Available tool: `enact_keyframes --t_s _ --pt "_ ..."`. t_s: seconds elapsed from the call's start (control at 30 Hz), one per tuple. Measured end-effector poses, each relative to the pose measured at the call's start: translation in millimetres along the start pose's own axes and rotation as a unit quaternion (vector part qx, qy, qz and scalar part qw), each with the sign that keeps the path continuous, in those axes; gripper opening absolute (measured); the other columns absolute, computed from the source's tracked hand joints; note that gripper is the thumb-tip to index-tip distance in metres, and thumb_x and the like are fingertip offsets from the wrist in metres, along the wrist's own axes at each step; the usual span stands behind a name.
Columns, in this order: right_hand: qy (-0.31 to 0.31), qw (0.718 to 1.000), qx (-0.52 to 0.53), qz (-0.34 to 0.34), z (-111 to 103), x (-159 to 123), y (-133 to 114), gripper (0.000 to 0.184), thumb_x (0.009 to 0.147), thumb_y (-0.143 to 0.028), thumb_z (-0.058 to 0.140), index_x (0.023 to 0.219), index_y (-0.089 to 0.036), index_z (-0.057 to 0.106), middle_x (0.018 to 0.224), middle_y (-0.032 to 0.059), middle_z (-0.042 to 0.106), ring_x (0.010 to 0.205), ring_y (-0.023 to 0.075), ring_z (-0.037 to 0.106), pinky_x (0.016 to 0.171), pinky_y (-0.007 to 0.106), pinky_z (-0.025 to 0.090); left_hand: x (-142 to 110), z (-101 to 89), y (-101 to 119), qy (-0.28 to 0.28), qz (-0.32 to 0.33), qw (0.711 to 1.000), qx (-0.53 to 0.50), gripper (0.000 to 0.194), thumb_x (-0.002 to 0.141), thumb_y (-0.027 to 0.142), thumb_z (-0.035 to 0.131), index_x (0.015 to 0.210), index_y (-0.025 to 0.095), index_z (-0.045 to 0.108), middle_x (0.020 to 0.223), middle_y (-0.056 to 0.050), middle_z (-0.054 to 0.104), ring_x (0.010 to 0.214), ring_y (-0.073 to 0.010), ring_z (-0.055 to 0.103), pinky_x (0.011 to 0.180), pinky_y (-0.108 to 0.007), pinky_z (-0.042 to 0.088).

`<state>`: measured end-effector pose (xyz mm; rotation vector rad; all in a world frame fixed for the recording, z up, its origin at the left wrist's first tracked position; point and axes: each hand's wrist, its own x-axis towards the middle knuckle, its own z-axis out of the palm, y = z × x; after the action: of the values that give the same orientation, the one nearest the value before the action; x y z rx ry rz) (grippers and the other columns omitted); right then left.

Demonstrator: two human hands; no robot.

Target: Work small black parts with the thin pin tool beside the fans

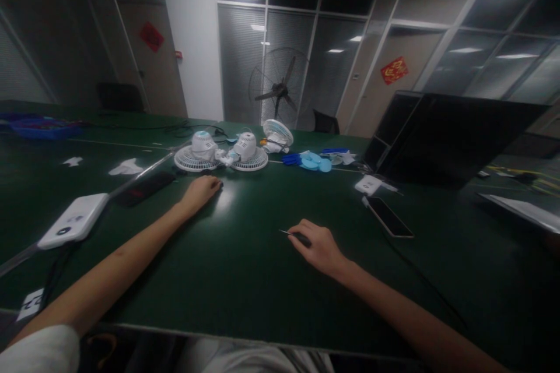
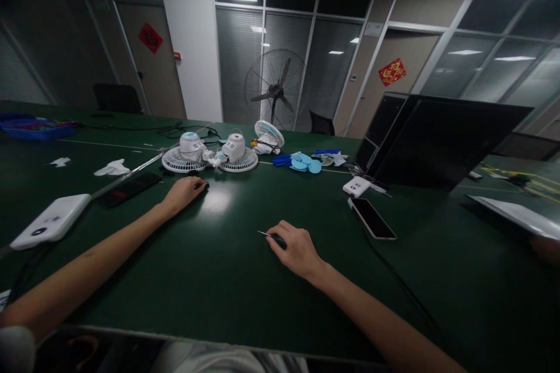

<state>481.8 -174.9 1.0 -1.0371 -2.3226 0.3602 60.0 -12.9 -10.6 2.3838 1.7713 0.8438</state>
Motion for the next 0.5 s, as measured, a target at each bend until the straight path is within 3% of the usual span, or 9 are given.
enact_keyframes --t_s 0.2,0.3,0.4,0.5 --pt "-0.002 1.000 -0.001 0.001 -0.1 0.7 -0.1 0.015 0.107 -0.025 0.060 0.118 -0.022 0.069 0.108 0.0043 0.069 0.087 0.0161 0.069 0.072 0.026 0.059 -0.8 -6.6 7.1 -0.027 0.051 0.998 0.037 0.032 0.099 0.035 0.051 0.090 0.016 0.075 0.092 -0.015 0.072 0.088 -0.0285 0.069 0.083 -0.036 0.051" --pt "-0.006 1.000 -0.007 0.000 -1.1 1.0 -0.7 0.015 0.107 -0.025 0.060 0.119 -0.022 0.068 0.107 0.0045 0.069 0.086 0.0168 0.069 0.072 0.027 0.057 -4.7 -6.5 21.6 -0.056 0.089 0.994 0.022 0.030 0.101 0.035 0.053 0.099 0.016 0.075 0.098 -0.013 0.073 0.089 -0.0256 0.069 0.083 -0.034 0.052" --pt "-0.012 1.000 -0.013 -0.006 -2.3 1.4 -1.4 0.016 0.106 -0.026 0.061 0.119 -0.023 0.069 0.109 0.0043 0.069 0.085 0.0165 0.069 0.071 0.026 0.056 -17.8 3.3 58.5 -0.104 0.167 0.980 -0.028 0.025 0.103 0.035 0.055 0.107 0.020 0.074 0.104 -0.008 0.074 0.092 -0.0212 0.069 0.084 -0.030 0.052" --pt "-0.015 1.000 -0.019 -0.011 -3.0 2.0 -2.2 0.016 0.105 -0.027 0.062 0.118 -0.023 0.070 0.107 0.0041 0.069 0.083 0.0161 0.068 0.070 0.026 0.055 -40.6 19.7 109.5 -0.150 0.293 0.936 -0.123 0.020 0.106 0.031 0.054 0.113 0.020 0.070 0.107 -0.008 0.073 0.098 -0.0198 0.069 0.087 -0.030 0.052"
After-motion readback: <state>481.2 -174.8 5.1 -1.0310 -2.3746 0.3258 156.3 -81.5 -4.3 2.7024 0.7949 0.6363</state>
